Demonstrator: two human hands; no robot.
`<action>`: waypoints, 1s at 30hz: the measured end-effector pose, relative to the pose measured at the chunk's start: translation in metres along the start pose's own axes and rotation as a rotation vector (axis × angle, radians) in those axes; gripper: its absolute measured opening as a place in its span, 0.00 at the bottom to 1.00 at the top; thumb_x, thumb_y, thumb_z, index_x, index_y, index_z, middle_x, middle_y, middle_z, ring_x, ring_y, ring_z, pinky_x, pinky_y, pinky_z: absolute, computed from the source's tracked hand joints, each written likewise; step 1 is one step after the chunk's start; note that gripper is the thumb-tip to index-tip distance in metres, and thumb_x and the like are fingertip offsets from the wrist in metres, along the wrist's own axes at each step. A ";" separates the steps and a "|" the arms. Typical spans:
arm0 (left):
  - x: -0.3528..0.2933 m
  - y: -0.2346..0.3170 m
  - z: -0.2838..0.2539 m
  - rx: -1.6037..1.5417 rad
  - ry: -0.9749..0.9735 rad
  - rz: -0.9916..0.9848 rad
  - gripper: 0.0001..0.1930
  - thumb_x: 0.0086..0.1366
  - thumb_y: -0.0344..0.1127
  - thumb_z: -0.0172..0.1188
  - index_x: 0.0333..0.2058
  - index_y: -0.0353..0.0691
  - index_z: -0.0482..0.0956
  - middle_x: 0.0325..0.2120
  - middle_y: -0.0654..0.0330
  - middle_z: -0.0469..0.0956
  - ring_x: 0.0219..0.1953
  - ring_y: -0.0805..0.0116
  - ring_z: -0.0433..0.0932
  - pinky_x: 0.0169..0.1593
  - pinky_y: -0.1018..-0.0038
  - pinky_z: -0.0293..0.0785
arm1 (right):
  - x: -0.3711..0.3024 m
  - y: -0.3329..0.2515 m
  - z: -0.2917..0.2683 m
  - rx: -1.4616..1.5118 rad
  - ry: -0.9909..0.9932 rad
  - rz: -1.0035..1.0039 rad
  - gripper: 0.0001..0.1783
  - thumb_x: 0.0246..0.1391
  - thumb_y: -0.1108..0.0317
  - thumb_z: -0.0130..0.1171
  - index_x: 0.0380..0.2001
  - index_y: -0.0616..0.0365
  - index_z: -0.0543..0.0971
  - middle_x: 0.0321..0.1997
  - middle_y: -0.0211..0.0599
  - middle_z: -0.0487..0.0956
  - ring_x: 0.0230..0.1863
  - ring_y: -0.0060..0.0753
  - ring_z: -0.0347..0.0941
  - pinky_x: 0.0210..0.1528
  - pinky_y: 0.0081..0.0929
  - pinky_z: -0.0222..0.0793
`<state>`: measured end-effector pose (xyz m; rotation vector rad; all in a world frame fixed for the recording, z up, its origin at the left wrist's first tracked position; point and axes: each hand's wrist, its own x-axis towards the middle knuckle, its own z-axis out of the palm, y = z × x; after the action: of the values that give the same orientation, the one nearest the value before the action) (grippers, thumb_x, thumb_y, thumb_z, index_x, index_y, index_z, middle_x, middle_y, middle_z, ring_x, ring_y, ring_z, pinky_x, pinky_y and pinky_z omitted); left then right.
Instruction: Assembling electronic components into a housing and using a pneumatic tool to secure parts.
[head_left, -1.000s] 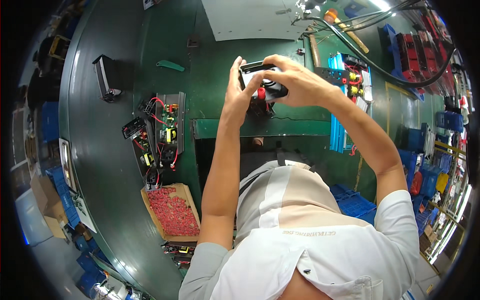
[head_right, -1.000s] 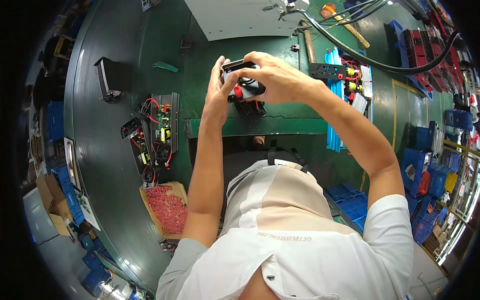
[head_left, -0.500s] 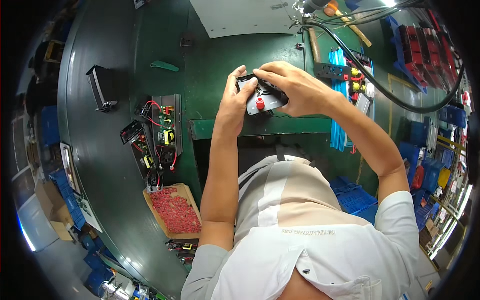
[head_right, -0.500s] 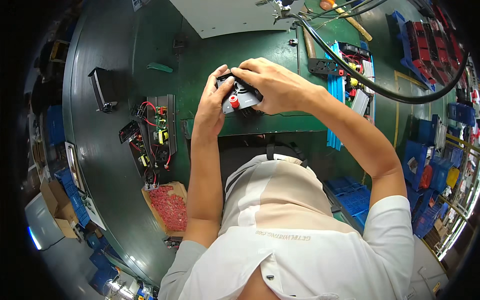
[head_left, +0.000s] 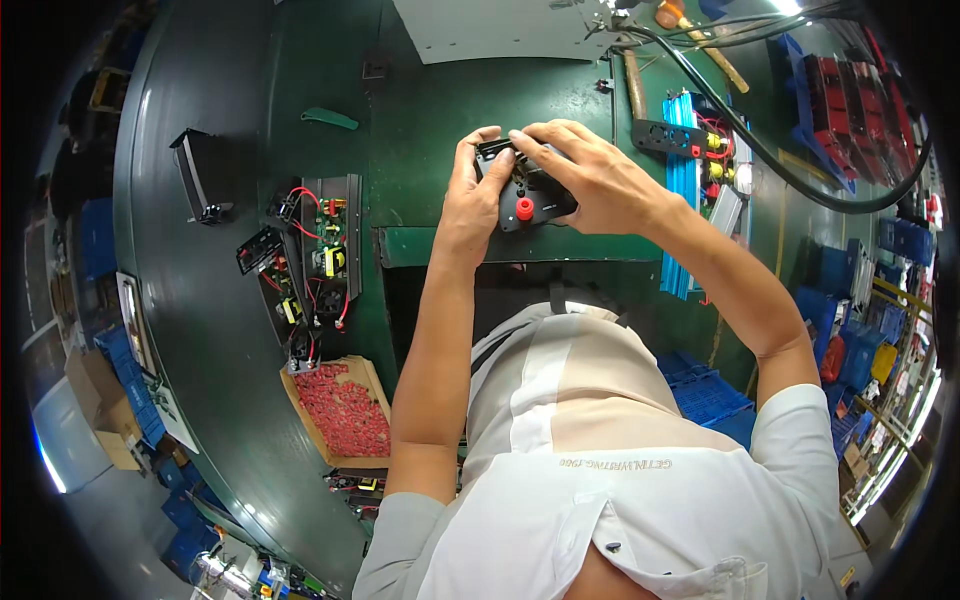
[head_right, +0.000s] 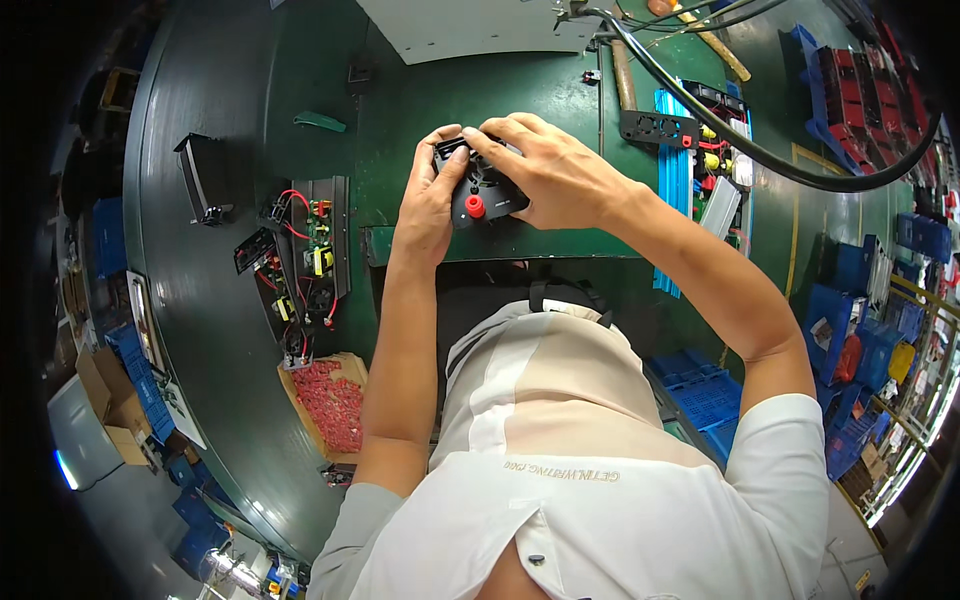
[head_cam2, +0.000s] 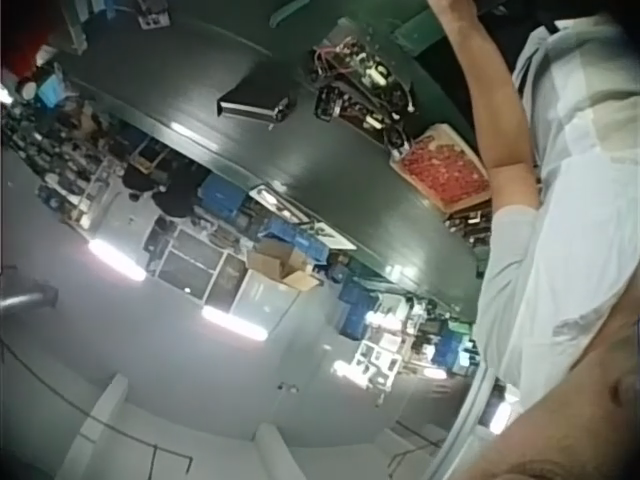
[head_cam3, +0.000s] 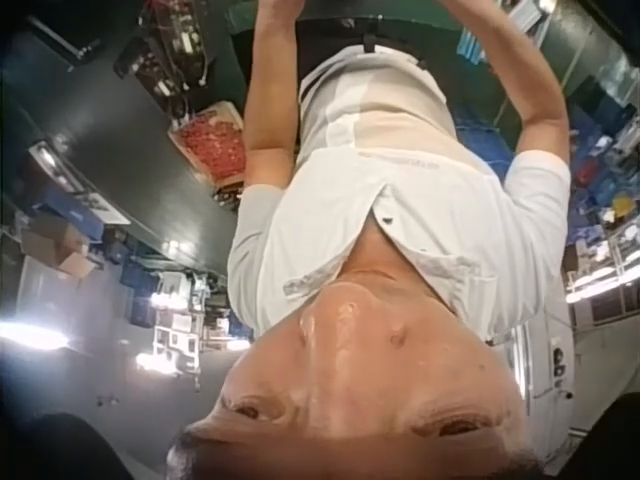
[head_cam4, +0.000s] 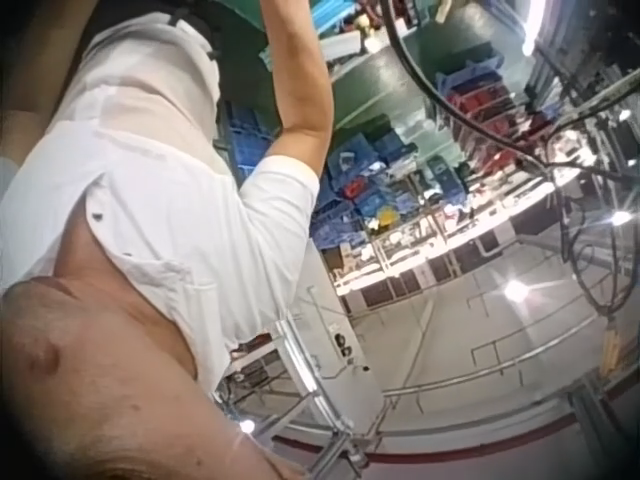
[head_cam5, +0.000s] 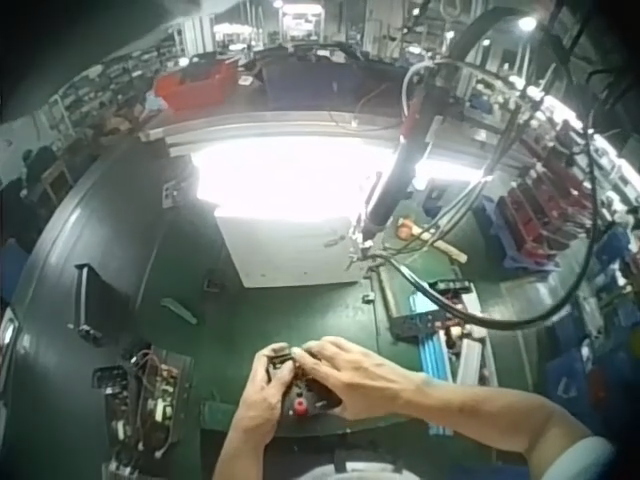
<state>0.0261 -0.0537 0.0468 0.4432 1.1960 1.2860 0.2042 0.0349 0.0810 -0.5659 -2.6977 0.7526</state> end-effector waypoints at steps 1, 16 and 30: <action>0.001 0.001 -0.001 0.053 0.017 0.008 0.21 0.76 0.38 0.57 0.62 0.41 0.67 0.45 0.58 0.74 0.45 0.74 0.76 0.49 0.76 0.77 | 0.000 0.002 0.003 -0.020 0.012 -0.011 0.52 0.29 0.76 0.77 0.66 0.60 0.71 0.64 0.50 0.71 0.63 0.56 0.70 0.64 0.46 0.73; 0.001 0.005 0.016 0.389 0.288 0.099 0.21 0.74 0.40 0.57 0.62 0.41 0.70 0.47 0.52 0.78 0.46 0.66 0.79 0.49 0.70 0.79 | -0.002 -0.007 0.020 -0.062 0.128 0.019 0.59 0.20 0.77 0.77 0.66 0.63 0.70 0.65 0.49 0.68 0.63 0.59 0.67 0.65 0.48 0.71; 0.004 0.009 0.006 0.333 0.211 0.089 0.13 0.73 0.39 0.62 0.49 0.39 0.73 0.39 0.60 0.77 0.37 0.74 0.79 0.41 0.75 0.78 | -0.001 -0.016 0.026 -0.085 0.186 0.083 0.59 0.19 0.74 0.78 0.65 0.63 0.70 0.63 0.52 0.68 0.61 0.61 0.67 0.65 0.51 0.69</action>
<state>0.0264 -0.0456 0.0555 0.6182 1.5945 1.2338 0.1908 0.0104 0.0679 -0.7341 -2.5562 0.5767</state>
